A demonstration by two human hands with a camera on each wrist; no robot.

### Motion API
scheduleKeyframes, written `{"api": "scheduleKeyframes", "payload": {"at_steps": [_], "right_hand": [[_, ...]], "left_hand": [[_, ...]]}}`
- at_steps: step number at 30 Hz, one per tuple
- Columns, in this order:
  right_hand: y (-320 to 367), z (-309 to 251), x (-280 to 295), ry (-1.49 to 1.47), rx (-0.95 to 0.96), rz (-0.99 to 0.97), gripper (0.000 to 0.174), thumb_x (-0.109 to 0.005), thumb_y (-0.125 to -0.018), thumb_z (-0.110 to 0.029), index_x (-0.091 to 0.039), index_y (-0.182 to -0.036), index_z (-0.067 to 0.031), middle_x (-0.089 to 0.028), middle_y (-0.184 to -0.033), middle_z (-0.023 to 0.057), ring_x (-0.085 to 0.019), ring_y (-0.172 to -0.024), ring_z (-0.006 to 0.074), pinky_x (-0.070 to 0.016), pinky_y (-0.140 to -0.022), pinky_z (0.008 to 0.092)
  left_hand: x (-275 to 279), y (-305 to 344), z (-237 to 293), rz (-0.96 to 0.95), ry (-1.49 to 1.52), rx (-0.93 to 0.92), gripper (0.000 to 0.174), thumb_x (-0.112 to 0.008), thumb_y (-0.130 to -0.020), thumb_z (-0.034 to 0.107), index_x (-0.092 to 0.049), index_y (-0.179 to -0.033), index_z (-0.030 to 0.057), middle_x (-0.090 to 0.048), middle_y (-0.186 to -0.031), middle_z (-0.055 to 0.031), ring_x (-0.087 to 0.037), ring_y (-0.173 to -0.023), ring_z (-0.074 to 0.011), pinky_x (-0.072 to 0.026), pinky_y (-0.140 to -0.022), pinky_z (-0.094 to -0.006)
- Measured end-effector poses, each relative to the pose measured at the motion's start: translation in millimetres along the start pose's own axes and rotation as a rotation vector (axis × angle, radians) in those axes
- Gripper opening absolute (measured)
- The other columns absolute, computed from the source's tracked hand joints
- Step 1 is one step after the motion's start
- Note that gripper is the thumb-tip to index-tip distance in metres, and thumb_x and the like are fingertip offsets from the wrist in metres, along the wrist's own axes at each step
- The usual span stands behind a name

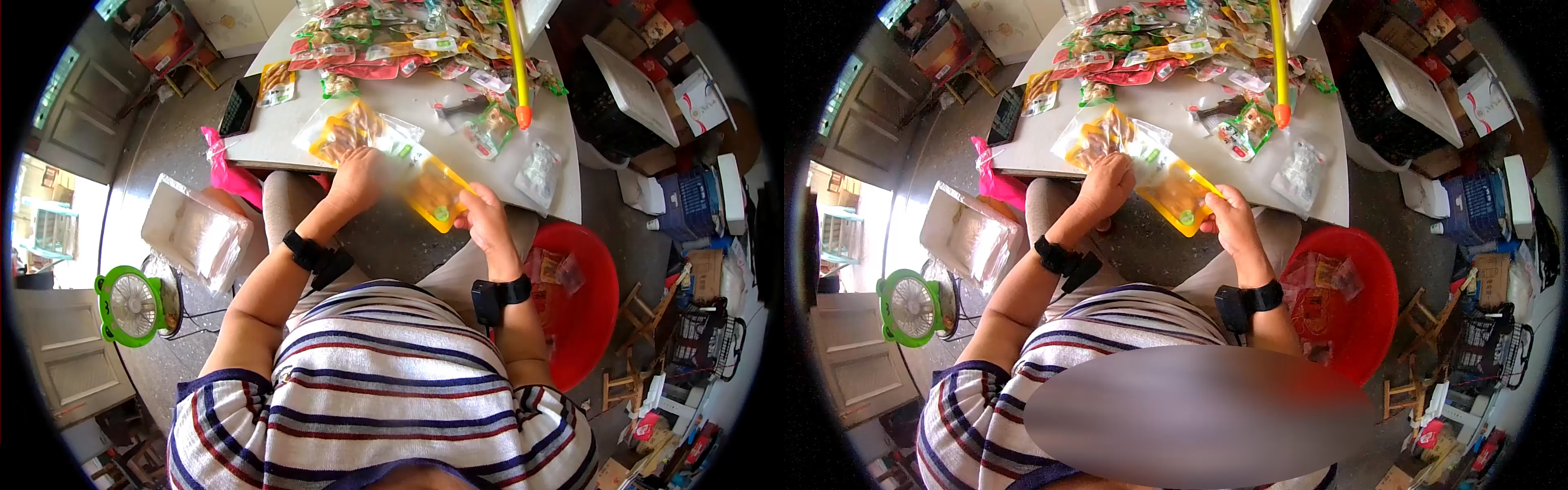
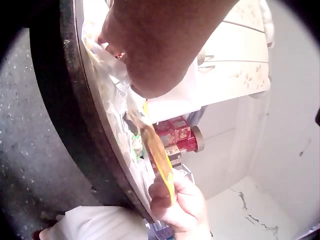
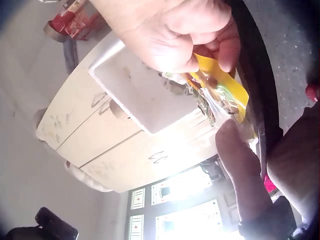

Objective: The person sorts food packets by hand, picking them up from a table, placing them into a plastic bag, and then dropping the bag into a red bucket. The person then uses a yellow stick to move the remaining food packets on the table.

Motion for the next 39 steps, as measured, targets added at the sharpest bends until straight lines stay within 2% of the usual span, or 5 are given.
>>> {"api": "scheduleKeyframes", "payload": {"at_steps": [11,17,25,34,39], "right_hand": [[-26,-19,-8,0.220,0.068,-0.066,0.019,-0.046,-0.079,-0.015,-0.048,-0.094,-0.0020,-0.051,-0.078,0.0011,-0.047,-0.056,0.0049,-0.0388,-0.045,0.0160],[-41,-15,-15,0.164,0.034,-0.004,0.018,-0.046,-0.079,-0.015,-0.048,-0.094,-0.0033,-0.053,-0.081,0.0014,-0.050,-0.059,0.0063,-0.0398,-0.046,0.0164],[-62,-2,-50,-0.120,-0.018,-0.158,0.020,-0.045,-0.079,-0.012,-0.047,-0.093,0.0016,-0.055,-0.080,0.0079,-0.055,-0.069,0.0168,-0.0469,-0.060,0.0299],[-78,9,-59,0.065,-0.100,-0.362,0.019,-0.049,-0.077,-0.012,-0.050,-0.091,0.0005,-0.053,-0.076,0.0050,-0.053,-0.062,0.0112,-0.0431,-0.051,0.0235],[-78,13,-82,-0.276,0.089,-0.077,0.018,-0.049,-0.076,-0.010,-0.050,-0.091,0.0007,-0.054,-0.072,0.0050,-0.053,-0.059,0.0121,-0.0432,-0.050,0.0232]], "left_hand": [[8,-2,8,-0.073,-0.039,0.082,0.010,-0.046,-0.069,0.009,-0.044,-0.065,-0.0003,-0.047,-0.068,-0.0146,-0.046,-0.068,-0.0325,-0.0374,-0.064,-0.0380],[1,1,4,0.086,-0.099,-0.073,0.007,-0.048,-0.068,0.008,-0.049,-0.070,0.0021,-0.052,-0.080,-0.0112,-0.048,-0.082,-0.0302,-0.0383,-0.074,-0.0365],[17,0,32,0.038,-0.162,-0.089,0.010,-0.049,-0.068,0.010,-0.050,-0.075,0.0033,-0.053,-0.089,-0.0095,-0.047,-0.093,-0.0276,-0.0347,-0.080,-0.0382],[29,0,39,0.041,-0.095,-0.107,0.011,-0.049,-0.067,0.007,-0.050,-0.077,0.0024,-0.052,-0.091,-0.0098,-0.046,-0.093,-0.0281,-0.0348,-0.081,-0.0375],[20,4,34,0.096,-0.042,-0.177,0.015,-0.051,-0.066,0.007,-0.051,-0.080,0.0025,-0.051,-0.092,-0.0095,-0.045,-0.095,-0.0286,-0.0346,-0.083,-0.0374]]}}
Point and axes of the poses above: each hand's wrist, its own y-axis away from the middle knuckle, its own x-axis out of the back of the hand, z = x × y, the point moved 1 cm from there along -y, towards the middle knuckle
